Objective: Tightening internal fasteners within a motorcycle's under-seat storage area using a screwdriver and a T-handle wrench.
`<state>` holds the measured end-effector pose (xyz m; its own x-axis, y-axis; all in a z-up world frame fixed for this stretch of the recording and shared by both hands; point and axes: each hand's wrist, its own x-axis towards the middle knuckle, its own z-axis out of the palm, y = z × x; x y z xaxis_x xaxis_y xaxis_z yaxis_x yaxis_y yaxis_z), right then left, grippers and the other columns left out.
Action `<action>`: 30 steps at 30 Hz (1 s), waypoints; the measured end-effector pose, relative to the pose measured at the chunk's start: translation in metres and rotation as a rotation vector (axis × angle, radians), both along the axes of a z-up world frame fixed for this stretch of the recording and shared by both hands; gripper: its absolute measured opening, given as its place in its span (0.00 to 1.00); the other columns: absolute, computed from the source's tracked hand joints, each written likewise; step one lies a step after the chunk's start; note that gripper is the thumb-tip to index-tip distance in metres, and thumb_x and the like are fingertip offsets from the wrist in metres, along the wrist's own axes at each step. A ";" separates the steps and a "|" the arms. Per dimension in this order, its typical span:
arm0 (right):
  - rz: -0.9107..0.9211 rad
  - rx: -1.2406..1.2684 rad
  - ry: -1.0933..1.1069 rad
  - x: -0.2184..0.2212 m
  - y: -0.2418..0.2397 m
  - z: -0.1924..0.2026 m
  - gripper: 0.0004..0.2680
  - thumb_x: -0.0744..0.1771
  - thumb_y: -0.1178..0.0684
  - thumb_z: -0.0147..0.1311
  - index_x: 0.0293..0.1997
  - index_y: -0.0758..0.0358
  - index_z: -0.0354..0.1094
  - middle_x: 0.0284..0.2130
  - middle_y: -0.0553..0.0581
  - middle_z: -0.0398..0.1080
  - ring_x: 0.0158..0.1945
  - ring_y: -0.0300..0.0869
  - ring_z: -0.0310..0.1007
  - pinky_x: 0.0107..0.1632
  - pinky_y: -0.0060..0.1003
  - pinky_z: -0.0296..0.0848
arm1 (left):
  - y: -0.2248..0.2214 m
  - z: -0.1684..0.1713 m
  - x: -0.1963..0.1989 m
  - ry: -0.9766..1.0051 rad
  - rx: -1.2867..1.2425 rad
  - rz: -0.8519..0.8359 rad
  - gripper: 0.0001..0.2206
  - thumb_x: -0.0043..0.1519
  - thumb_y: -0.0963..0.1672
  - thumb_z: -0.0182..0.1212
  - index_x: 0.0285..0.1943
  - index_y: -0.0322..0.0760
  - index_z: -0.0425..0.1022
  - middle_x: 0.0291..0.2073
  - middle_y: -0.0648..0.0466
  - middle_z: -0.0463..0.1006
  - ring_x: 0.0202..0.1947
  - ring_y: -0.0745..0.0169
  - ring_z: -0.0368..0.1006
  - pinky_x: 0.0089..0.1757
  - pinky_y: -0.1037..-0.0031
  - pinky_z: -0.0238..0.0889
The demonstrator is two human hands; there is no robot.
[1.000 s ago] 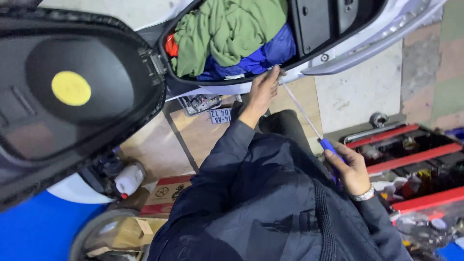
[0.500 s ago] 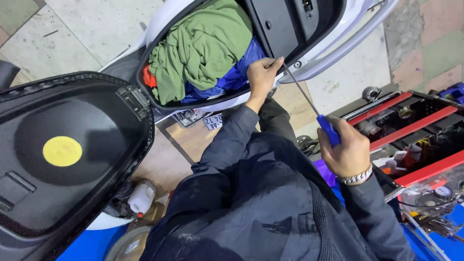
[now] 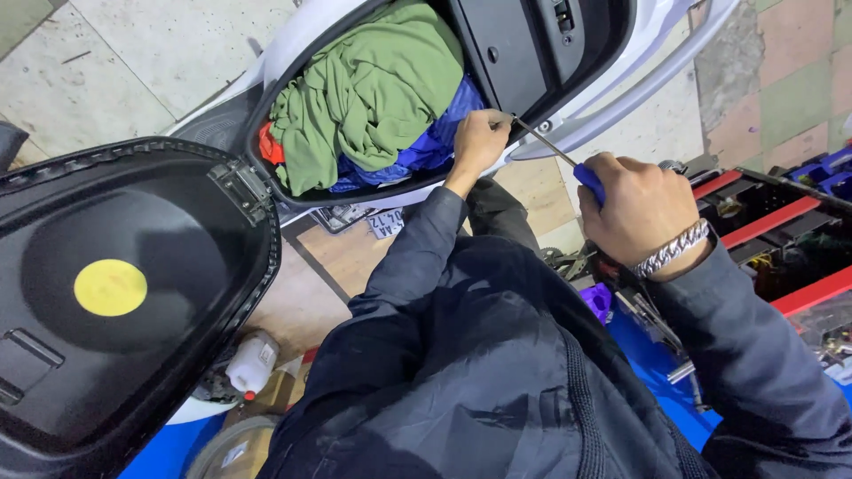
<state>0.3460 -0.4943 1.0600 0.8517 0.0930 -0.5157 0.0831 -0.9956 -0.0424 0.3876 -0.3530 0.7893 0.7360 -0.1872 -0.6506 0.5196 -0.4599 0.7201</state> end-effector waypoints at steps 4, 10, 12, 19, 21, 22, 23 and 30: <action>0.069 -0.047 0.057 0.013 -0.003 -0.004 0.09 0.67 0.47 0.49 0.45 0.60 0.70 0.30 0.54 0.76 0.27 0.61 0.75 0.26 0.56 0.75 | 0.004 -0.001 -0.001 0.018 -0.041 0.028 0.13 0.59 0.43 0.56 0.46 0.42 0.86 0.48 0.56 0.86 0.54 0.57 0.80 0.54 0.70 0.70; 0.335 -0.187 0.103 0.034 0.007 0.002 0.08 0.70 0.49 0.49 0.51 0.55 0.65 0.28 0.54 0.71 0.20 0.49 0.73 0.19 0.43 0.71 | 0.004 0.005 0.013 -0.012 0.155 -0.033 0.12 0.58 0.52 0.58 0.28 0.46 0.79 0.31 0.56 0.85 0.36 0.43 0.79 0.39 0.59 0.68; 0.488 -0.297 0.137 0.042 0.013 0.006 0.14 0.68 0.53 0.47 0.63 0.52 0.62 0.36 0.54 0.73 0.25 0.41 0.78 0.24 0.36 0.79 | 0.009 0.001 0.021 -0.047 0.317 -0.159 0.23 0.61 0.59 0.57 0.32 0.38 0.75 0.33 0.44 0.81 0.39 0.33 0.75 0.38 0.49 0.64; 0.692 -0.437 -0.085 0.033 0.019 -0.016 0.08 0.73 0.51 0.42 0.45 0.59 0.68 0.25 0.47 0.69 0.27 0.36 0.70 0.26 0.28 0.71 | 0.009 0.003 0.026 -0.015 0.253 -0.083 0.19 0.60 0.55 0.63 0.30 0.41 0.68 0.31 0.46 0.81 0.38 0.36 0.75 0.36 0.51 0.63; 0.545 -0.528 0.000 0.027 0.019 -0.030 0.10 0.70 0.54 0.41 0.30 0.53 0.65 0.19 0.45 0.67 0.19 0.36 0.67 0.21 0.31 0.62 | 0.007 -0.002 0.019 -0.047 0.263 -0.101 0.20 0.61 0.58 0.58 0.32 0.42 0.69 0.32 0.46 0.81 0.40 0.36 0.74 0.36 0.51 0.63; 0.548 -0.530 0.004 0.031 0.027 -0.024 0.10 0.70 0.54 0.41 0.30 0.53 0.65 0.19 0.45 0.67 0.19 0.36 0.67 0.21 0.31 0.62 | 0.006 -0.009 0.015 -0.043 0.259 -0.100 0.20 0.61 0.58 0.58 0.32 0.42 0.69 0.32 0.46 0.81 0.40 0.36 0.74 0.36 0.51 0.63; 0.494 -0.494 0.072 0.035 0.034 -0.018 0.07 0.71 0.54 0.38 0.42 0.60 0.63 0.27 0.51 0.68 0.18 0.39 0.71 0.19 0.34 0.67 | 0.004 -0.015 0.012 -0.059 0.250 -0.078 0.20 0.60 0.57 0.58 0.32 0.41 0.69 0.32 0.45 0.81 0.40 0.34 0.74 0.37 0.49 0.63; 0.624 -0.671 0.141 0.053 0.039 -0.014 0.16 0.75 0.51 0.30 0.43 0.62 0.70 0.28 0.54 0.76 0.25 0.42 0.77 0.27 0.35 0.74 | 0.001 -0.017 0.014 0.003 0.232 -0.048 0.20 0.60 0.58 0.57 0.36 0.42 0.71 0.35 0.45 0.80 0.40 0.35 0.74 0.39 0.51 0.64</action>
